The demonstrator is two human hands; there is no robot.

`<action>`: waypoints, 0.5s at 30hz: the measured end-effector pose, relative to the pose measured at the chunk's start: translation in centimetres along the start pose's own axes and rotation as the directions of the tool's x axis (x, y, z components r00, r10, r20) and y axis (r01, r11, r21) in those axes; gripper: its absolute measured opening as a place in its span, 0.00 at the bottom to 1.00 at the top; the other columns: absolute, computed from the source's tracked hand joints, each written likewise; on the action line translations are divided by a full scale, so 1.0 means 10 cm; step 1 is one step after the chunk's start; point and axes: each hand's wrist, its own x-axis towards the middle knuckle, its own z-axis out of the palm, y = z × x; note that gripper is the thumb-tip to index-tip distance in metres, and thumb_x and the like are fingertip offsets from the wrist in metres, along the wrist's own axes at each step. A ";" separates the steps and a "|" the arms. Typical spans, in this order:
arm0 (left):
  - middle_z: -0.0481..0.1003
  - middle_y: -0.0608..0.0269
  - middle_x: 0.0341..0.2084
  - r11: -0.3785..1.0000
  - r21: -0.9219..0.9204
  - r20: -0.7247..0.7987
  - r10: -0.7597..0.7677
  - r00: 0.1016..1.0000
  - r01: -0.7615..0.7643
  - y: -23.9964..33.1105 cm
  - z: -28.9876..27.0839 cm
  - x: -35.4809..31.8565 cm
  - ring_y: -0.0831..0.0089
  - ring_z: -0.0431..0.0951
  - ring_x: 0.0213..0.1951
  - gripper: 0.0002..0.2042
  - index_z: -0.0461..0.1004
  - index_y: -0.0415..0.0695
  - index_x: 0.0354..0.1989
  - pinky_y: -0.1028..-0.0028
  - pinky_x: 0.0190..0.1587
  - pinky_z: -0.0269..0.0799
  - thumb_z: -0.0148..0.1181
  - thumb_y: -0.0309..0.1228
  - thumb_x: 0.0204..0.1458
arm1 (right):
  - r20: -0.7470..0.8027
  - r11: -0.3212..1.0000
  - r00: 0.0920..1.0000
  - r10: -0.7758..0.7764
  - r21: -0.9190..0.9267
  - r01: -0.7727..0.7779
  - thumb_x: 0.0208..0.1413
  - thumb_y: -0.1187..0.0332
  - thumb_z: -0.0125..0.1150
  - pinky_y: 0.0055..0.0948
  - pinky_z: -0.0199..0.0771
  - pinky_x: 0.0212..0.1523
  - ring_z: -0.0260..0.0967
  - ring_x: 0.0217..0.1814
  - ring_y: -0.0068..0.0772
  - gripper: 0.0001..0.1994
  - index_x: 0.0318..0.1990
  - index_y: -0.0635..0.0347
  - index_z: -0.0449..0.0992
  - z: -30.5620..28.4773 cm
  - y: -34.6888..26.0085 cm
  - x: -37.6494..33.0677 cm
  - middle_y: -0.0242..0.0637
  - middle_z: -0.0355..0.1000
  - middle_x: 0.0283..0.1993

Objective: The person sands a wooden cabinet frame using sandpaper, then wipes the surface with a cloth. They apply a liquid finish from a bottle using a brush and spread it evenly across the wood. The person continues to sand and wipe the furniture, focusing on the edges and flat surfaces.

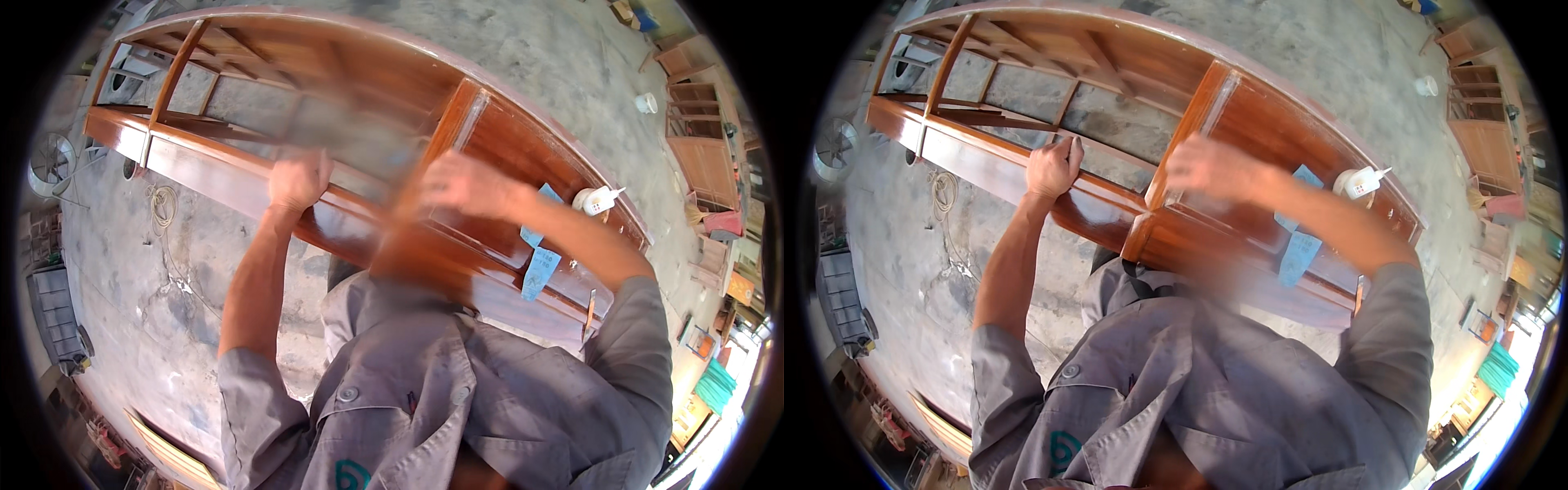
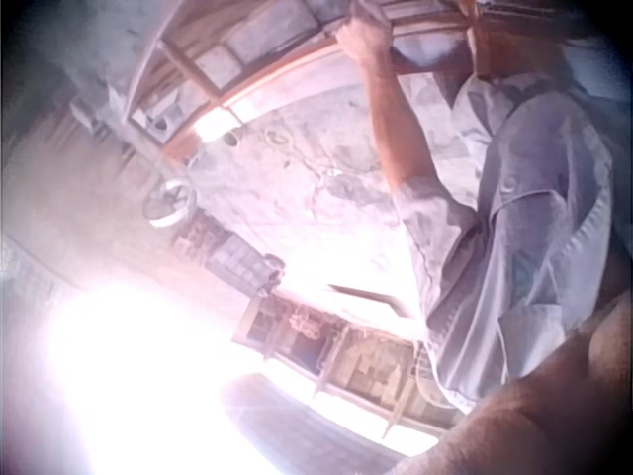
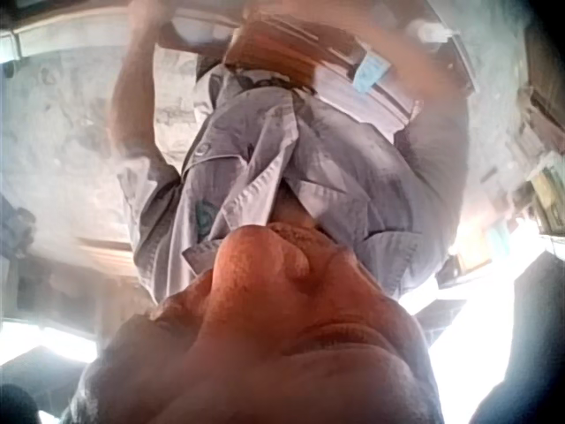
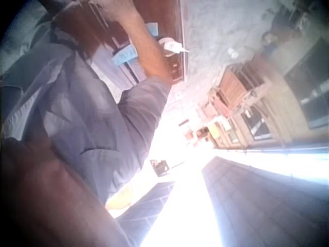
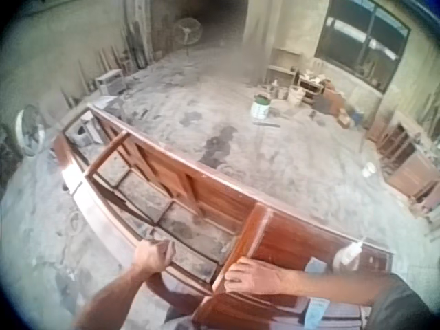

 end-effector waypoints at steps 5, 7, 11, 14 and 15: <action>0.77 0.50 0.18 1.000 -0.023 -0.064 0.016 0.998 -0.018 -0.02 0.03 0.00 0.43 0.78 0.23 0.15 0.77 0.47 0.22 0.49 0.28 0.75 0.61 0.37 0.61 | -0.028 0.999 1.000 -0.010 0.040 0.011 0.54 0.71 0.58 0.35 0.69 0.52 0.69 0.51 0.32 0.03 0.35 0.49 0.74 0.13 -0.23 0.05 0.30 0.70 0.42; 0.77 0.50 0.18 1.000 -0.021 -0.039 0.018 0.999 -0.019 -0.03 0.02 -0.01 0.44 0.78 0.23 0.14 0.77 0.46 0.23 0.50 0.28 0.75 0.61 0.37 0.61 | -0.040 0.999 0.998 -0.037 -0.037 0.035 0.55 0.71 0.58 0.35 0.69 0.53 0.69 0.52 0.32 0.03 0.35 0.49 0.74 0.07 -0.14 0.05 0.29 0.70 0.43; 0.77 0.50 0.17 0.999 -0.015 -0.042 0.048 0.998 -0.049 0.00 0.01 0.00 0.45 0.78 0.22 0.13 0.77 0.46 0.24 0.51 0.26 0.75 0.60 0.36 0.61 | -0.028 0.998 0.998 0.050 -0.024 -0.050 0.53 0.71 0.60 0.36 0.69 0.51 0.69 0.51 0.33 0.05 0.37 0.48 0.75 -0.01 0.01 -0.06 0.29 0.70 0.43; 0.77 0.50 0.18 0.999 0.010 -0.037 0.035 0.999 -0.035 -0.01 0.03 0.00 0.46 0.78 0.22 0.14 0.75 0.46 0.22 0.51 0.26 0.74 0.60 0.36 0.62 | 0.024 1.000 1.000 0.021 0.016 -0.021 0.53 0.71 0.60 0.35 0.70 0.50 0.70 0.50 0.32 0.05 0.37 0.48 0.75 0.12 -0.28 0.04 0.28 0.70 0.41; 0.77 0.50 0.18 1.000 -0.008 -0.037 0.025 0.999 -0.026 0.00 0.03 -0.01 0.45 0.78 0.22 0.15 0.74 0.46 0.22 0.51 0.26 0.74 0.60 0.35 0.62 | -0.048 0.999 0.999 0.014 -0.030 -0.015 0.53 0.72 0.59 0.33 0.70 0.50 0.70 0.49 0.31 0.05 0.36 0.48 0.76 0.04 -0.18 0.01 0.28 0.69 0.40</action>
